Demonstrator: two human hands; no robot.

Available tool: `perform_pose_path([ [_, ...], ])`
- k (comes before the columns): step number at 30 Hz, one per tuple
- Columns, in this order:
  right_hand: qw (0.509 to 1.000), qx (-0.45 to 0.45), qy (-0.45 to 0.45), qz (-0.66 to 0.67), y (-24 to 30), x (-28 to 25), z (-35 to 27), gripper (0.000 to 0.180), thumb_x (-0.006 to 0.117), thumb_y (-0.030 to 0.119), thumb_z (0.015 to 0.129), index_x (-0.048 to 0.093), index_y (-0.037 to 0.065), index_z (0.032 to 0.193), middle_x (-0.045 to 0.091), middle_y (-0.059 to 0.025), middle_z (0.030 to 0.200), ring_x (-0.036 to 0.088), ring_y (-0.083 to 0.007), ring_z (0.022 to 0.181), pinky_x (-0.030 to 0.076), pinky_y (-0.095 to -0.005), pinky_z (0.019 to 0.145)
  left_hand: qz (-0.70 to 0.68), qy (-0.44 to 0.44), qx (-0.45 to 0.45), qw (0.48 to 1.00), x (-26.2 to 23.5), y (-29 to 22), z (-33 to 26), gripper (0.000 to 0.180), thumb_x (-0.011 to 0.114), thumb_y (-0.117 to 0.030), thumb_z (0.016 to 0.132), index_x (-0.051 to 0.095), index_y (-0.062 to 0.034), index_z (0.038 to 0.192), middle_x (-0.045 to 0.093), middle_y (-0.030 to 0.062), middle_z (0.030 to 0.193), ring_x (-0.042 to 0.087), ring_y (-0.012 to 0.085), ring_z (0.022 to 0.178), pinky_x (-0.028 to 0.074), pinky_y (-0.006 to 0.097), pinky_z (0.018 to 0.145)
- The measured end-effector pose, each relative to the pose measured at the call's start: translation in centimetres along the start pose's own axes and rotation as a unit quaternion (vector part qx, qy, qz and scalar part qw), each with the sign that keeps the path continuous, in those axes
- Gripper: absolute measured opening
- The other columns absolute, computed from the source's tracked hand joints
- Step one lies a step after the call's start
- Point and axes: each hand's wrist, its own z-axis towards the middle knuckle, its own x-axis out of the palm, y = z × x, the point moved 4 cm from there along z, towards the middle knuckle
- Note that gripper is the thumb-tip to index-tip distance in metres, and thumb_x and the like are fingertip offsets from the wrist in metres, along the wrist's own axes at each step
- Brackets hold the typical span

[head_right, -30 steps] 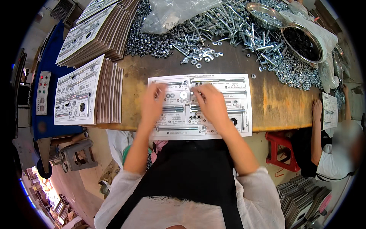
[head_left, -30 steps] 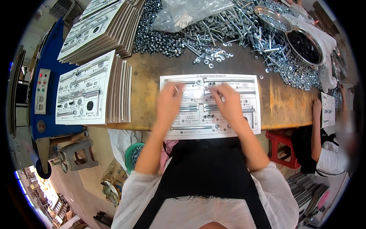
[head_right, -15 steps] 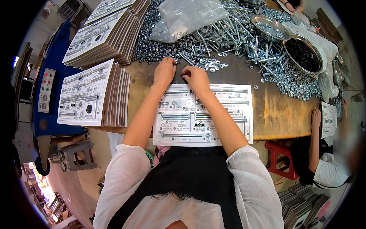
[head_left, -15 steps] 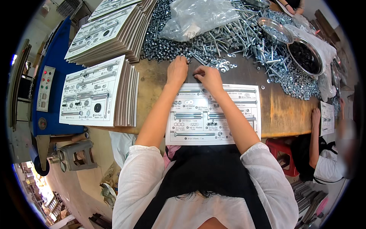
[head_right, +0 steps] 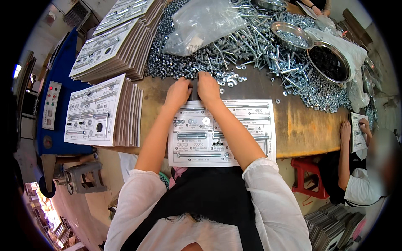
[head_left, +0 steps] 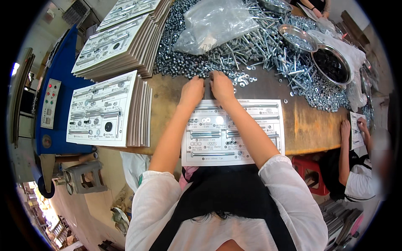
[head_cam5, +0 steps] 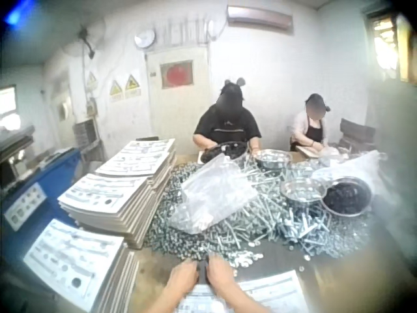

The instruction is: The person sorts and places bolts, nuts, and washers onto printed cardboard templates at a workbench. They repeatedly pick parts from piles, arrange them on the template, and stack completed sheets. Other workers are visible nearby performing similar tasks.

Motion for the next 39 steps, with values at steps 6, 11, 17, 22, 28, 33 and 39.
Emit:
perform_pose_path([
  [6,1.000,0.001,-0.009,0.000,-0.5,1.0,1.9,0.019,0.074,0.014,0.080,0.069,0.002,0.095,0.069,-0.0155,0.093,0.068,-0.0338,0.086,0.055,-0.0433,0.076,-0.094,-0.017,-0.037,0.995,-0.7,0.7,-1.7,0.020,0.071,-0.007,0.082,0.068,-0.0030,0.102,0.066,0.0113,0.091,0.066,0.0270,0.086,0.053,0.037,0.076],
  [11,0.970,0.011,0.136,0.202,5.2,-5.8,-6.5,0.019,0.075,0.013,0.080,0.072,0.003,0.096,0.067,-0.0136,0.088,0.068,-0.0281,0.081,0.054,-0.0376,0.072,-0.337,-0.022,-0.125,0.933,-5.9,2.6,-9.7,0.029,0.071,-0.003,0.083,0.066,-0.0049,0.112,0.064,-0.0006,0.089,0.054,0.0068,0.078,0.048,0.024,0.070],
  [17,0.968,-0.089,0.193,0.137,8.3,-5.4,-18.4,0.016,0.069,0.014,0.086,0.063,0.008,0.099,0.058,-0.0100,0.093,0.065,-0.0326,0.080,0.055,-0.0409,0.066,-0.246,0.018,-0.081,0.966,-5.5,-0.6,-20.2,0.035,0.074,-0.003,0.079,0.065,-0.0065,0.113,0.063,0.0044,0.089,0.056,0.0162,0.077,0.048,0.028,0.071],
  [22,0.971,-0.090,0.182,0.121,8.6,-4.3,-18.8,0.016,0.070,0.013,0.085,0.064,0.007,0.098,0.059,-0.0086,0.094,0.065,-0.0315,0.083,0.055,-0.0408,0.067,-0.203,-0.025,-0.042,0.978,-4.8,-1.7,-21.2,0.036,0.074,-0.001,0.078,0.064,-0.0060,0.113,0.063,0.0088,0.090,0.058,0.0247,0.077,0.049,0.034,0.072],
  [28,0.974,-0.093,0.168,0.124,8.8,-3.6,-18.9,0.016,0.070,0.015,0.086,0.064,0.008,0.099,0.058,-0.0091,0.096,0.065,-0.0324,0.081,0.056,-0.0414,0.067,-0.220,-0.017,-0.047,0.974,-4.3,-1.4,-21.4,0.034,0.073,0.000,0.079,0.064,-0.0052,0.111,0.063,0.0080,0.091,0.057,0.0225,0.077,0.048,0.032,0.071],
  [33,0.967,-0.004,0.148,0.208,7.2,-6.3,-16.8,0.017,0.068,0.015,0.089,0.067,0.005,0.102,0.063,-0.0117,0.097,0.066,-0.0309,0.082,0.054,-0.0393,0.070,-0.235,-0.041,-0.088,0.967,-5.7,-2.1,-21.5,0.028,0.074,-0.002,0.080,0.067,-0.0036,0.108,0.064,0.0061,0.094,0.058,0.0163,0.076,0.048,0.028,0.069],
  [39,0.994,0.063,0.011,0.094,-3.6,-9.4,-7.0,0.021,0.075,0.014,0.082,0.069,0.003,0.099,0.066,-0.0145,0.097,0.067,-0.0321,0.085,0.053,-0.0404,0.075,-0.264,-0.017,0.018,0.964,-6.0,-6.6,-13.9,0.015,0.068,-0.013,0.090,0.069,-0.0033,0.100,0.064,0.0112,0.093,0.065,0.0280,0.085,0.051,0.035,0.074],
])
